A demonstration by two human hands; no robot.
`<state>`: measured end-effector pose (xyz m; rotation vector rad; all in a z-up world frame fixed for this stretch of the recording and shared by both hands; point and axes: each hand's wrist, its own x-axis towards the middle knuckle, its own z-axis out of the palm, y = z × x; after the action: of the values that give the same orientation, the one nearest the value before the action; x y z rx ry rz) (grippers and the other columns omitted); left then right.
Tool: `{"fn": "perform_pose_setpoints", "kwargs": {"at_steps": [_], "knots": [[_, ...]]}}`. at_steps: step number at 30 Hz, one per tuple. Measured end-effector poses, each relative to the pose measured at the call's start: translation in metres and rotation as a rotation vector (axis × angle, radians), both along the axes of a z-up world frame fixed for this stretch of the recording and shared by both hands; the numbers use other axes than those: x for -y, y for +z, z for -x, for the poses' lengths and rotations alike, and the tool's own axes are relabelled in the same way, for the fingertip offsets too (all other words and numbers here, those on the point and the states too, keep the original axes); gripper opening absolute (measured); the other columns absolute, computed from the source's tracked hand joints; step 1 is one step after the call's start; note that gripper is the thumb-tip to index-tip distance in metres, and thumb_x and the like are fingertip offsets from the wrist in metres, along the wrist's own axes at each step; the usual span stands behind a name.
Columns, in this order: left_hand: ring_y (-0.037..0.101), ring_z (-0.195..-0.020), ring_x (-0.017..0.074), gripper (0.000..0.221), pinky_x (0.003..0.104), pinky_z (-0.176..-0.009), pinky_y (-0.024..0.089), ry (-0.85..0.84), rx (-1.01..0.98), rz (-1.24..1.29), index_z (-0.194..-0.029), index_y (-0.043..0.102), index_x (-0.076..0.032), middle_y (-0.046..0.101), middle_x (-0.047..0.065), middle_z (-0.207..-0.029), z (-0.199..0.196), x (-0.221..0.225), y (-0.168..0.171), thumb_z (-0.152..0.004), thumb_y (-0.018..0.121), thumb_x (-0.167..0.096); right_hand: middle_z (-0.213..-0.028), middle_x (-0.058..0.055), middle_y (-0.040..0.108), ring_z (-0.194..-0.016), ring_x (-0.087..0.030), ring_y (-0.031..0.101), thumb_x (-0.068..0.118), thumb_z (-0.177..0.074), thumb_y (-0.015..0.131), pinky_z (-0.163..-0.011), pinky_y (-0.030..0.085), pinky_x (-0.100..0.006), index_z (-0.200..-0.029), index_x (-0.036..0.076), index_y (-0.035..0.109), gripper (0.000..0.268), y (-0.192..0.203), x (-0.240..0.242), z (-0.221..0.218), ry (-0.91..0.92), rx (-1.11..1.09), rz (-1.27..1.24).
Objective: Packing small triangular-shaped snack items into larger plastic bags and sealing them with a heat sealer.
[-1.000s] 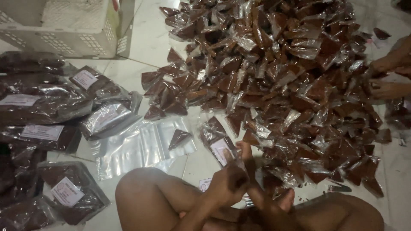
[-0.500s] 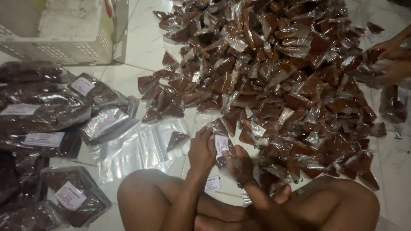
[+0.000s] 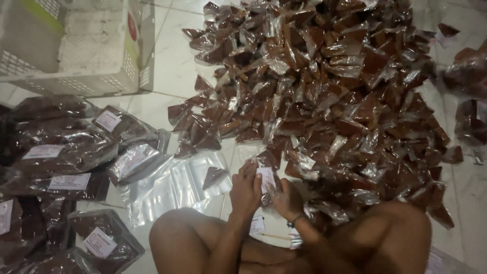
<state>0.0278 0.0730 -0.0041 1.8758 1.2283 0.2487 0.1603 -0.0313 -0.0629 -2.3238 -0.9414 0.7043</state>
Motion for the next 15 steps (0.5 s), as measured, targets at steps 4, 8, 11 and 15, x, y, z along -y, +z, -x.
{"fn": "perform_pose_setpoints", "kwargs": {"at_steps": [4, 8, 11, 15], "knots": [[0.055, -0.118, 0.0333, 0.052, 0.049, -0.091, 0.055, 0.042, 0.034, -0.154, -0.150, 0.052, -0.021, 0.046, 0.003, -0.157, -0.008, 0.012, -0.013, -0.101, 0.046, -0.037, -0.084, -0.010, 0.060, -0.078, -0.028, 0.063, 0.042, -0.095, 0.064, -0.068, 0.053, -0.041, -0.094, 0.008, 0.057, 0.035, 0.028, 0.008, 0.001, 0.146, -0.049, 0.046], [0.058, -0.108, 0.0334, 0.050, 0.042, -0.084, 0.055, 0.069, 0.021, -0.336, -0.147, 0.055, -0.018, 0.046, 0.007, -0.157, -0.011, 0.015, -0.026, -0.099, 0.051, -0.030, -0.109, -0.009, 0.059, -0.094, -0.024, 0.060, 0.027, -0.073, 0.085, -0.081, 0.051, -0.037, -0.132, 0.006, 0.050, 0.072, -0.006, 0.040, -0.022, 0.448, -0.085, -0.048], [0.055, -0.110, 0.0403, 0.053, 0.047, -0.087, 0.053, 0.098, 0.085, -0.357, -0.146, 0.051, -0.014, 0.044, 0.011, -0.158, -0.016, 0.022, -0.022, -0.094, 0.053, -0.020, -0.101, -0.004, 0.056, -0.087, -0.019, 0.056, 0.032, -0.092, 0.066, -0.079, 0.048, -0.035, -0.110, 0.010, 0.057, 0.030, 0.026, 0.023, -0.019, 0.461, -0.067, 0.040], [0.053, -0.117, 0.0484, 0.075, 0.051, -0.088, 0.053, 0.094, 0.046, -0.434, -0.156, 0.033, -0.001, 0.033, 0.033, -0.157, -0.031, 0.039, -0.027, -0.094, 0.062, -0.033, -0.090, -0.011, 0.070, -0.074, -0.036, 0.069, 0.026, -0.087, 0.063, -0.066, 0.053, -0.048, -0.110, 0.011, 0.059, 0.027, 0.002, 0.010, -0.014, 0.309, 0.289, -0.074]]}}
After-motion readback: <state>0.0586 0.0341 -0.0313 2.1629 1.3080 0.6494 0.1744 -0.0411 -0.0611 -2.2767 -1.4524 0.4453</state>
